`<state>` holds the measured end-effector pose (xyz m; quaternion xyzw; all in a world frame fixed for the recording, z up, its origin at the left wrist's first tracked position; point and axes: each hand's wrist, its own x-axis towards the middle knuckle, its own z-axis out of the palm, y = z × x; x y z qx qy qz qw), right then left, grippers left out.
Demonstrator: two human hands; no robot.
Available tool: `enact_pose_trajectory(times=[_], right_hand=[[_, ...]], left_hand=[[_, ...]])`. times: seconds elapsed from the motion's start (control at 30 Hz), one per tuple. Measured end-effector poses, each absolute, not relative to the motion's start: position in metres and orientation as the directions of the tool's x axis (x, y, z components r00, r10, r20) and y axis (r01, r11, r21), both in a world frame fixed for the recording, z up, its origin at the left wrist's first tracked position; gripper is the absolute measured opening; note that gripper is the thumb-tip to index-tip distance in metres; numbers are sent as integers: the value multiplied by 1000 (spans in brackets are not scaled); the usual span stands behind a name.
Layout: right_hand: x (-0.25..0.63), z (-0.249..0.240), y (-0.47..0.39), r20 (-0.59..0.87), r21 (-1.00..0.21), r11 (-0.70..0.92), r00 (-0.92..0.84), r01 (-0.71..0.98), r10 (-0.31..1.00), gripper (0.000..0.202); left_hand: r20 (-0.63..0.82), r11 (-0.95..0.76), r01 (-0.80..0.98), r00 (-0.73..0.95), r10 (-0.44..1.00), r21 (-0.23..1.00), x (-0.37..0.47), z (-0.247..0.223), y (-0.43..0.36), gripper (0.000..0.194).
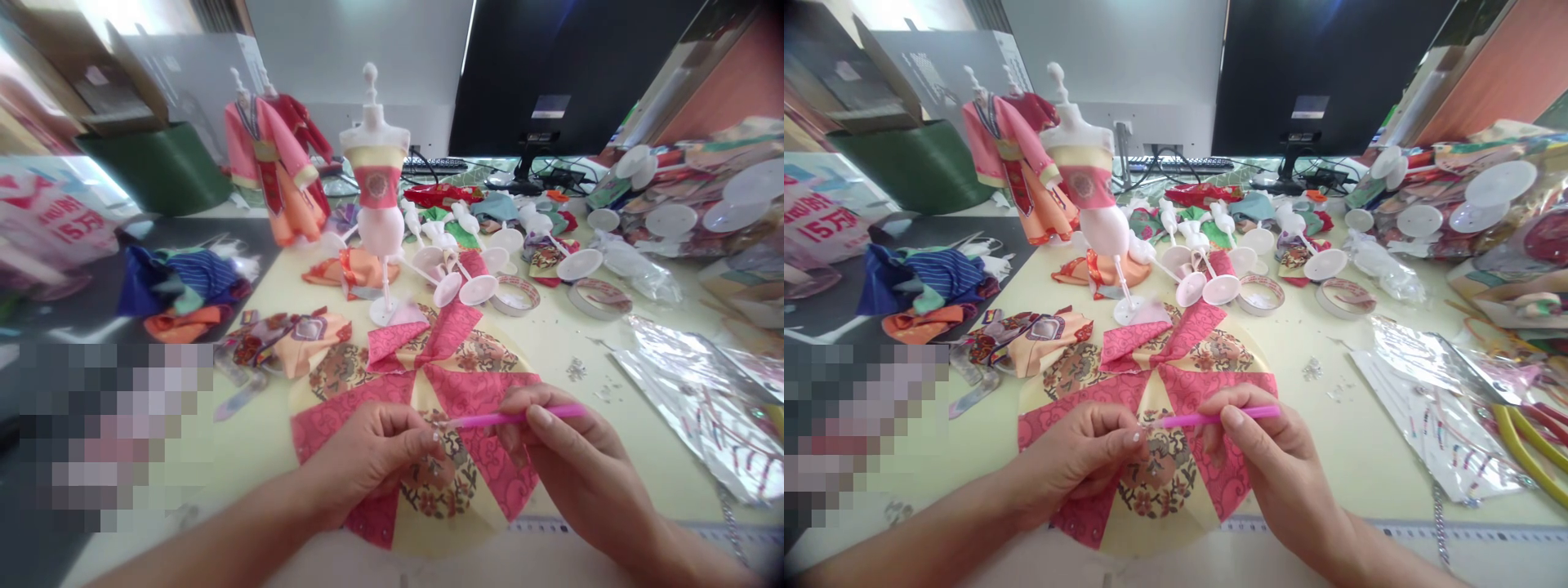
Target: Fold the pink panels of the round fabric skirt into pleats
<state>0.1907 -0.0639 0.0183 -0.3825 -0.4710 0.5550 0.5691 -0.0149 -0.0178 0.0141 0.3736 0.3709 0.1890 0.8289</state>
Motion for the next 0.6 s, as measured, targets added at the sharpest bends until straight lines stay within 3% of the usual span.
enact_pose_trajectory(times=[0.13, 0.37, 0.6], right_hand=[[193, 18, -61, 154, -967, 146, -25, -208, 988, 15], [204, 8, -60, 332, -934, 337, -59, 114, 941, 15], [205, 10, -54, 495, -723, 583, -311, 370, 812, 20]], left_hand=[[-491, 638, 6, 644, 586, 770, -17, 17, -16, 36], [-522, 596, 79, 583, 622, 799, -24, 25, -11, 31], [-506, 552, 124, 597, 623, 825, -24, 28, -8, 34]])
